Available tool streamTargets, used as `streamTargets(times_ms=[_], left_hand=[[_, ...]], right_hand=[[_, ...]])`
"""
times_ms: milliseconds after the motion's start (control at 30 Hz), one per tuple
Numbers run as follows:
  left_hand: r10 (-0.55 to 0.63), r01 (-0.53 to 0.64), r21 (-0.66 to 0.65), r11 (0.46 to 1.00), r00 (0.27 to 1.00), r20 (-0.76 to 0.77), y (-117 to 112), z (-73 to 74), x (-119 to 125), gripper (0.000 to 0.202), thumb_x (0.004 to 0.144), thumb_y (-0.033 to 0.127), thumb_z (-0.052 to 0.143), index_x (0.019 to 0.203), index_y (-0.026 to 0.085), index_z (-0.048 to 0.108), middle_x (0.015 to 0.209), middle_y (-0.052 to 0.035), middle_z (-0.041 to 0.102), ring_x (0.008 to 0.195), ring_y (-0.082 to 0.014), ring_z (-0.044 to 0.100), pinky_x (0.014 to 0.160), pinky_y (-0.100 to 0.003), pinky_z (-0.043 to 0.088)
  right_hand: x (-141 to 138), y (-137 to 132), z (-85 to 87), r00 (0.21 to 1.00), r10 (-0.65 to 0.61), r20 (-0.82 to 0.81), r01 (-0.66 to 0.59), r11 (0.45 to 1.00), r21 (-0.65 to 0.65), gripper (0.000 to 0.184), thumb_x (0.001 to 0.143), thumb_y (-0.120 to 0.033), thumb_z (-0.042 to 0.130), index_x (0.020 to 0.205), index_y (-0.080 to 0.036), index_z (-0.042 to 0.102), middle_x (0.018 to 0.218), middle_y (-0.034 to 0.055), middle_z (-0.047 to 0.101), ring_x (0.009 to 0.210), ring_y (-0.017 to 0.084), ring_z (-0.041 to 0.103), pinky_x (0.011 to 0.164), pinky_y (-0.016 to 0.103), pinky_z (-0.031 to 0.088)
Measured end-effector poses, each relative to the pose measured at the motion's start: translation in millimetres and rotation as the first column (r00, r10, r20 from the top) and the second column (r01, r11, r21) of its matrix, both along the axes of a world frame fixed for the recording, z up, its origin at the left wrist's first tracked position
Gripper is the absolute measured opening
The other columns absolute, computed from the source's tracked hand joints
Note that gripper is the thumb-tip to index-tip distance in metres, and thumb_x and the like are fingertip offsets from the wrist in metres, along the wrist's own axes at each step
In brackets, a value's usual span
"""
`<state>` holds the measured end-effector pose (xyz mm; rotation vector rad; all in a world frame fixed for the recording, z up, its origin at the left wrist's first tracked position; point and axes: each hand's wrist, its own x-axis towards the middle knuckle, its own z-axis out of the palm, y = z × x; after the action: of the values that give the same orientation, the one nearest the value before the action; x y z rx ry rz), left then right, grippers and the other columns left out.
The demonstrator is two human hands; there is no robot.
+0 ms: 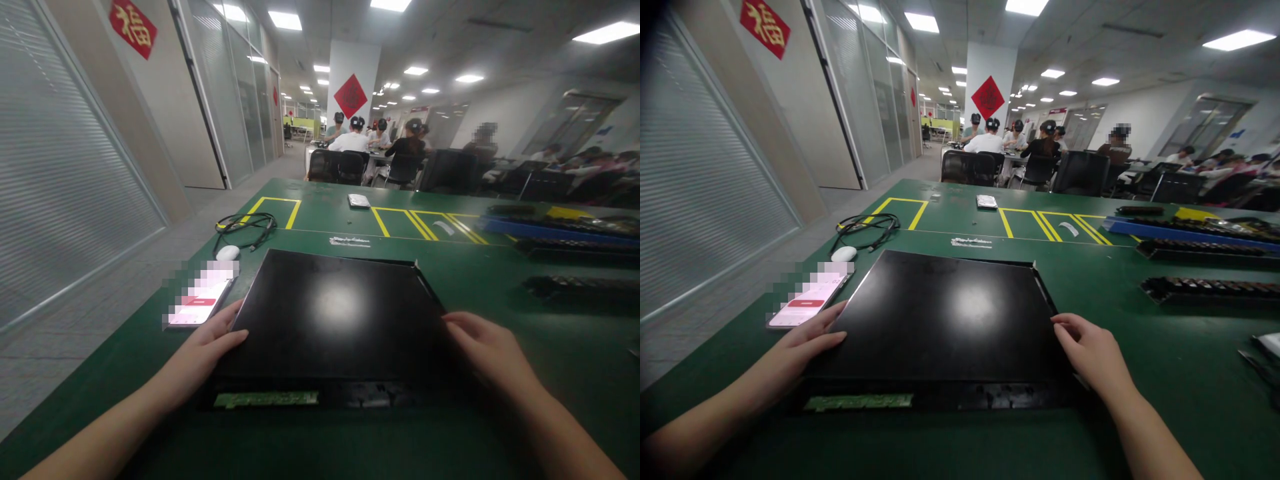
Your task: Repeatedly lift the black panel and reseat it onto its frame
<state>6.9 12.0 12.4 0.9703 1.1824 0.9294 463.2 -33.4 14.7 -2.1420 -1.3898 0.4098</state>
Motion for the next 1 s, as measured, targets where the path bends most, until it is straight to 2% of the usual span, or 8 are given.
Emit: streamTargets(times_ms=[267, 433, 600, 733, 1000], left_hand=[[0.016, -0.016, -0.003, 1.0, 0.999, -0.042, -2.6, 6.7, 3.1, 0.075, 0.074, 0.031, 0.082, 0.144, 0.025, 0.057, 0.122, -0.0101, 0.078, 0.105, -0.0342, 0.075, 0.092, -0.042, 0.06], [0.062, -0.062, -0.001, 0.998, 0.998, -0.027, -2.0, 5.1, 5.0, 0.074, 0.07, 0.028, 0.082, 0.141, 0.023, 0.059, 0.126, -0.0115, 0.076, 0.101, -0.0338, 0.077, 0.084, -0.039, 0.063], [0.105, -0.105, -0.015, 0.994, 0.994, -0.019, -0.5, 3.4, 7.0, 0.069, 0.068, 0.022, 0.081, 0.135, 0.024, 0.064, 0.118, -0.009, 0.079, 0.091, -0.0319, 0.079, 0.076, -0.037, 0.063], [0.127, -0.128, -0.023, 0.992, 0.991, -0.03, -1.0, 6.6, 7.6, 0.062, 0.072, 0.02, 0.078, 0.133, 0.024, 0.066, 0.108, -0.0062, 0.082, 0.089, -0.0282, 0.079, 0.072, -0.032, 0.062], [0.189, -0.191, -0.055, 0.98, 0.981, -0.043, -3.2, 13.5, 13.2, 0.057, 0.073, 0.02, 0.076, 0.13, 0.025, 0.069, 0.099, -0.0036, 0.083, 0.085, -0.0254, 0.08, 0.066, -0.027, 0.061]], right_hand=[[1.9, -0.3, -5.2, 0.999, -0.031, -0.035, 0.032, 0.999, 0.037, 0.034, 0.076, -0.051, 0.062, 0.093, -0.027, 0.078, 0.087, 0.0047, 0.08, 0.083, 0.029, 0.074, 0.07, 0.037, 0.054], [-0.2, -0.2, -5.2, 0.999, -0.009, 0.04, 0.007, 0.999, 0.051, 0.032, 0.078, -0.051, 0.059, 0.091, -0.028, 0.078, 0.087, 0.0036, 0.08, 0.084, 0.028, 0.073, 0.076, 0.039, 0.054], [2.0, -1.0, -5.4, 0.999, -0.008, 0.047, 0.003, 0.995, 0.102, 0.031, 0.08, -0.047, 0.058, 0.091, -0.027, 0.078, 0.092, 0.0042, 0.079, 0.088, 0.027, 0.072, 0.079, 0.037, 0.053], [11.1, 1.2, -8.1, 0.997, -0.073, 0.026, 0.072, 0.997, 0.04, 0.036, 0.082, -0.046, 0.056, 0.102, -0.025, 0.078, 0.094, 0.006, 0.078, 0.087, 0.028, 0.071, 0.078, 0.039, 0.054], [24.3, 10.6, -24.6, 0.991, 0.017, 0.13, -0.011, 0.999, -0.05, 0.039, 0.084, -0.034, 0.051, 0.109, -0.024, 0.079, 0.113, 0.0088, 0.072, 0.1, 0.026, 0.068, 0.088, 0.038, 0.053]])
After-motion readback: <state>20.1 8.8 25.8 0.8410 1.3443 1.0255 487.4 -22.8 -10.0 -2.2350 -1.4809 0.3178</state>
